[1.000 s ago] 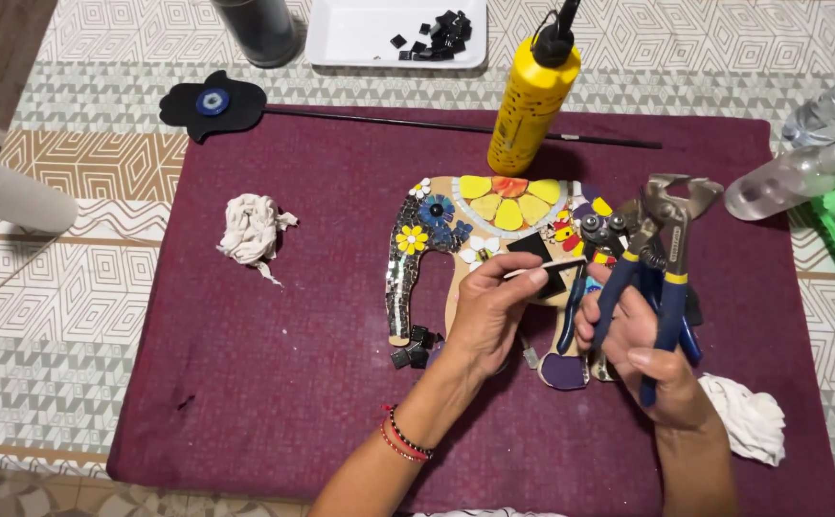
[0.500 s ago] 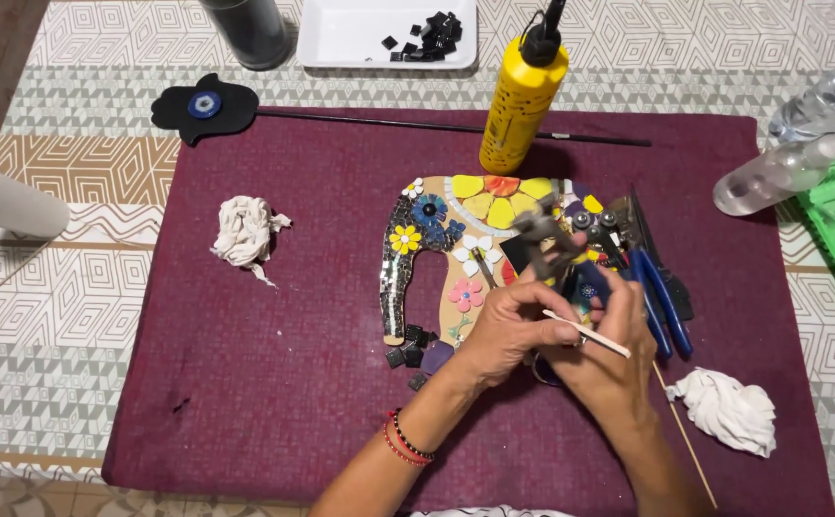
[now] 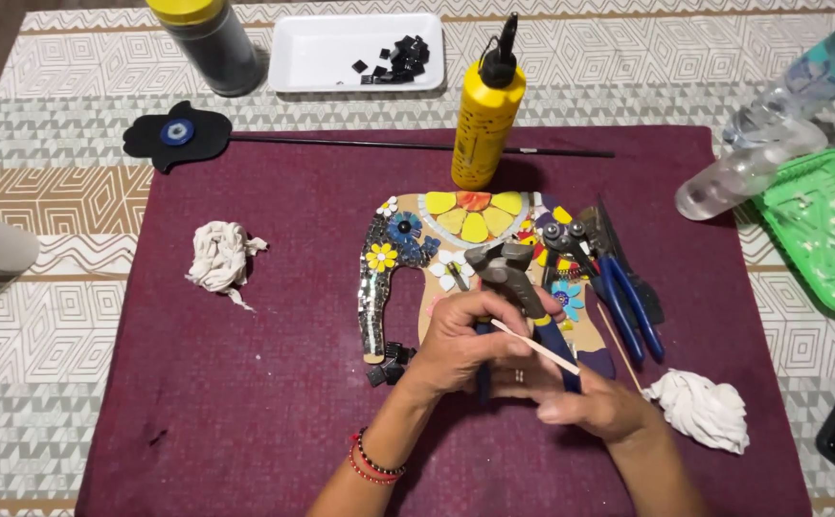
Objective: Cutting small mosaic tiles with nippers and arranging them on a decorative elephant-shaped base
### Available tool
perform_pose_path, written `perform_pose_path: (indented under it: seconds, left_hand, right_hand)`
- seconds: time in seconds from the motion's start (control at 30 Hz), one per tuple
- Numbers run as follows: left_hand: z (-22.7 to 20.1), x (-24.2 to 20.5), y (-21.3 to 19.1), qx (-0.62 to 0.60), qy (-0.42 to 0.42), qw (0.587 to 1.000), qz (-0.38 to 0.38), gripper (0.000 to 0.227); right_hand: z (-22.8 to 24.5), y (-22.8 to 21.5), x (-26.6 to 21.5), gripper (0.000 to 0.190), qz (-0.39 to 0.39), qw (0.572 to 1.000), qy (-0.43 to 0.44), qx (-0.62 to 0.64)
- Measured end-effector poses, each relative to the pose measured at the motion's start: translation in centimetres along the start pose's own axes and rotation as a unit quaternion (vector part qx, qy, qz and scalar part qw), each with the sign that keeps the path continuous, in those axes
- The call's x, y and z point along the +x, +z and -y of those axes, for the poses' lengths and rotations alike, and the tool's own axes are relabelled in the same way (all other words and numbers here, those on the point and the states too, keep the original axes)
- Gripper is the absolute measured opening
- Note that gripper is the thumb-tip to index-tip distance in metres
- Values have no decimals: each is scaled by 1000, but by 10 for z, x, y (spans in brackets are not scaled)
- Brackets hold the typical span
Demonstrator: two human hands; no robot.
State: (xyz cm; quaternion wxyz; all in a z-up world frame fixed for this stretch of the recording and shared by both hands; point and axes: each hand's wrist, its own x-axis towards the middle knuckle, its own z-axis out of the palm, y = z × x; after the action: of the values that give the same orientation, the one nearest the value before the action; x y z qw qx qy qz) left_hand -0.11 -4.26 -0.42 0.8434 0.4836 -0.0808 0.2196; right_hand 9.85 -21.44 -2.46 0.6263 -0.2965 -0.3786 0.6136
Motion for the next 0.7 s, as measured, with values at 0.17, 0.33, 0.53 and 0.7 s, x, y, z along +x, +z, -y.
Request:
perform_pose_path:
  seconds: [0.17,0.33,0.53,0.7]
  left_hand:
    - [2,9,-3,-11,12,997,-70,7]
    - [-6,13,-37,-14,-73,953,-294,19]
    - [-21,19,-49,89,-89,927,-355,51]
    - [-17,13,-44,58,-85,926,-364,70]
  right_hand:
    - [-11,-4,4,40,-201,977,24,-70]
    - [8,-21,4,24,-452,825,88,-328]
    - [31,-37,1,31,-437,686,52,-580]
    - [2,-46,-9,54,-370,659,26,-654]
